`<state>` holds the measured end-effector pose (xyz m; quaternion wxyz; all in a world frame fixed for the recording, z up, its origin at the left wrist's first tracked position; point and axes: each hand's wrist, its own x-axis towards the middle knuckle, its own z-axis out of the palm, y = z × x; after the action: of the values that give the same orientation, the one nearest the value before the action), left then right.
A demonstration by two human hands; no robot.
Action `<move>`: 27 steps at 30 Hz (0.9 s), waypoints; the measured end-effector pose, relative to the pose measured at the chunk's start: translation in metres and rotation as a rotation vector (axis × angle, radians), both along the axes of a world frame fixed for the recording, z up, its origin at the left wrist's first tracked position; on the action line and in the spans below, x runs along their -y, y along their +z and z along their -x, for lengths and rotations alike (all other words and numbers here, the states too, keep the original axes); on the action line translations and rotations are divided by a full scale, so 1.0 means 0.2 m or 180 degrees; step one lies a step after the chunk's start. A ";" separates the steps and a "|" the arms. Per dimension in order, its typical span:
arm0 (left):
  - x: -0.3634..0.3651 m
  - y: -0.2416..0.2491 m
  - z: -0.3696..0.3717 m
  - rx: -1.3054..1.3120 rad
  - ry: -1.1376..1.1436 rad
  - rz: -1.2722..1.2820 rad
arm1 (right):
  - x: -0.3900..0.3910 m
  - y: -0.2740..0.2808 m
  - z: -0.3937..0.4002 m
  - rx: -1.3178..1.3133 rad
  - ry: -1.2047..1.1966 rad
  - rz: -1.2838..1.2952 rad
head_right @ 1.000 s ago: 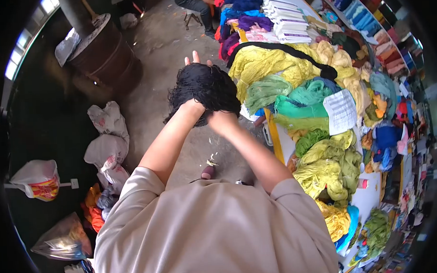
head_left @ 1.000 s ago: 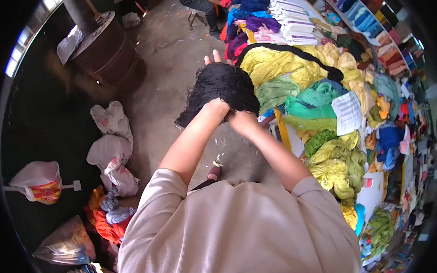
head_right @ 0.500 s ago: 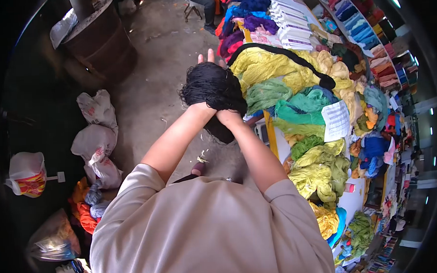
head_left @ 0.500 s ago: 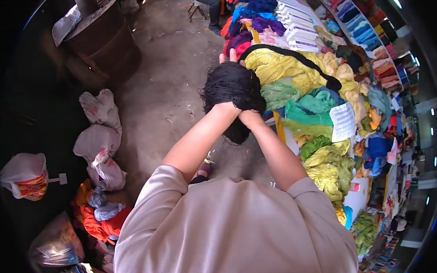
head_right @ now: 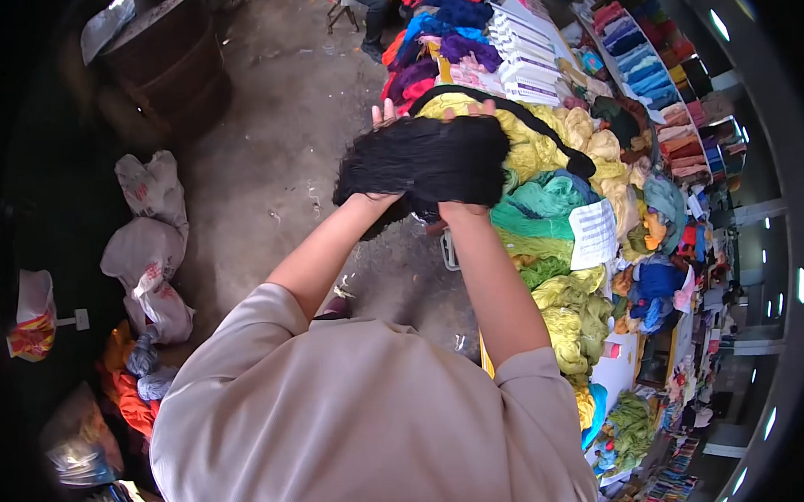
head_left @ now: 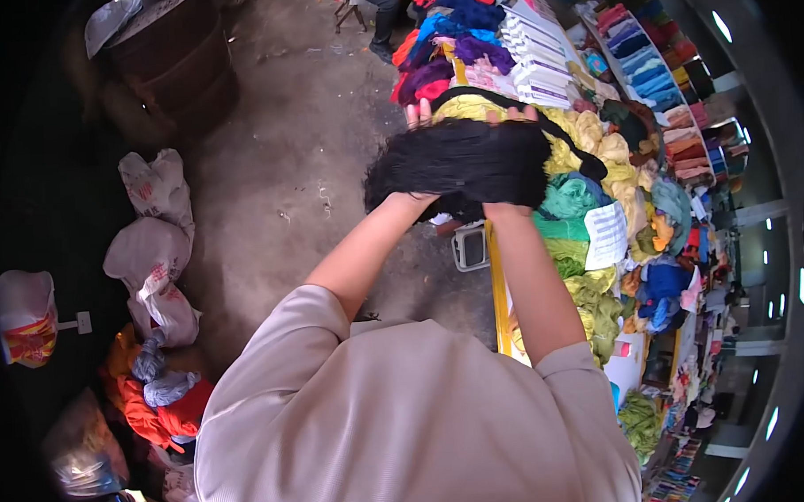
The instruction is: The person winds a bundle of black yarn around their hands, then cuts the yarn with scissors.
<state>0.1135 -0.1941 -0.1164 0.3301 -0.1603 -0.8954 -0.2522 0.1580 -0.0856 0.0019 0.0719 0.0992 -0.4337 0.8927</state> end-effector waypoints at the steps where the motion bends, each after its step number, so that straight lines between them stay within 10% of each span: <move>1: 0.01 -0.04 0.05 -0.0002 -0.0039 0.0120 | -0.03 0.10 -0.02 0.0110 -0.0030 0.0201; 4: -0.02 -0.22 0.14 -0.0159 0.0357 0.0005 | -0.24 0.40 -0.02 0.0637 -0.0218 0.0299; 5: 0.00 -0.36 0.22 -0.0256 0.0141 -0.0218 | -0.48 0.35 0.04 -0.0613 0.1551 0.0413; 6: 0.01 -0.32 0.20 -0.0043 0.0087 -0.0383 | -0.55 0.43 0.04 0.0157 -0.0073 0.0472; 12: 0.17 -0.13 0.21 0.0069 0.0020 0.0490 | -1.17 0.42 -0.03 0.0273 -0.1279 -0.0797; 14: 0.19 -0.16 0.26 0.0744 -0.2320 -0.2380 | -1.34 0.34 -0.13 0.0441 -0.1327 -0.1615; 15: 0.23 -0.13 0.26 0.0781 -0.2329 -0.2322 | -1.40 0.26 -0.16 0.0217 -0.1395 -0.2110; 17: 0.29 -0.02 0.28 -0.0412 -0.0385 0.0581 | -1.42 0.21 -0.20 -0.1904 -0.3646 -0.6854; 18: 0.30 -0.01 0.29 0.0363 -0.0755 -0.0153 | -1.44 0.13 -0.21 -0.0594 -0.2504 -0.5070; 19: 0.28 0.02 0.31 0.0335 -0.0772 -0.0108 | -1.47 0.09 -0.19 -0.0587 -0.2544 -0.5024; 21: 0.23 0.23 0.27 0.1990 -0.1724 -0.2526 | -1.41 0.05 -0.16 -0.0951 -0.3816 -0.5881; 22: 0.14 0.44 0.18 0.1056 -0.0573 -0.1756 | -1.38 0.07 -0.17 -0.1470 -0.4198 -0.6908; 24: 0.13 0.47 0.14 -0.0410 -0.0854 0.0321 | -1.08 0.26 -0.23 0.0901 -0.2633 -0.6837; 25: 0.21 0.50 0.16 -0.0404 -0.0827 0.0438 | -1.09 0.31 -0.32 0.0283 -0.2317 -0.5720; 26: 0.26 0.55 0.19 0.1698 -0.0297 0.0323 | -1.38 0.03 -0.28 0.0308 -0.2336 -0.5643; 27: 0.26 0.40 0.27 0.0525 -0.0242 0.0946 | -1.60 -0.23 -0.20 0.0340 -0.2323 -0.4906</move>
<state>0.0599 -0.2460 -0.0357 0.2183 -0.2199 -0.9402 -0.1417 0.1988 0.2336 -0.0446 0.2468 -0.0676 -0.9274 0.2727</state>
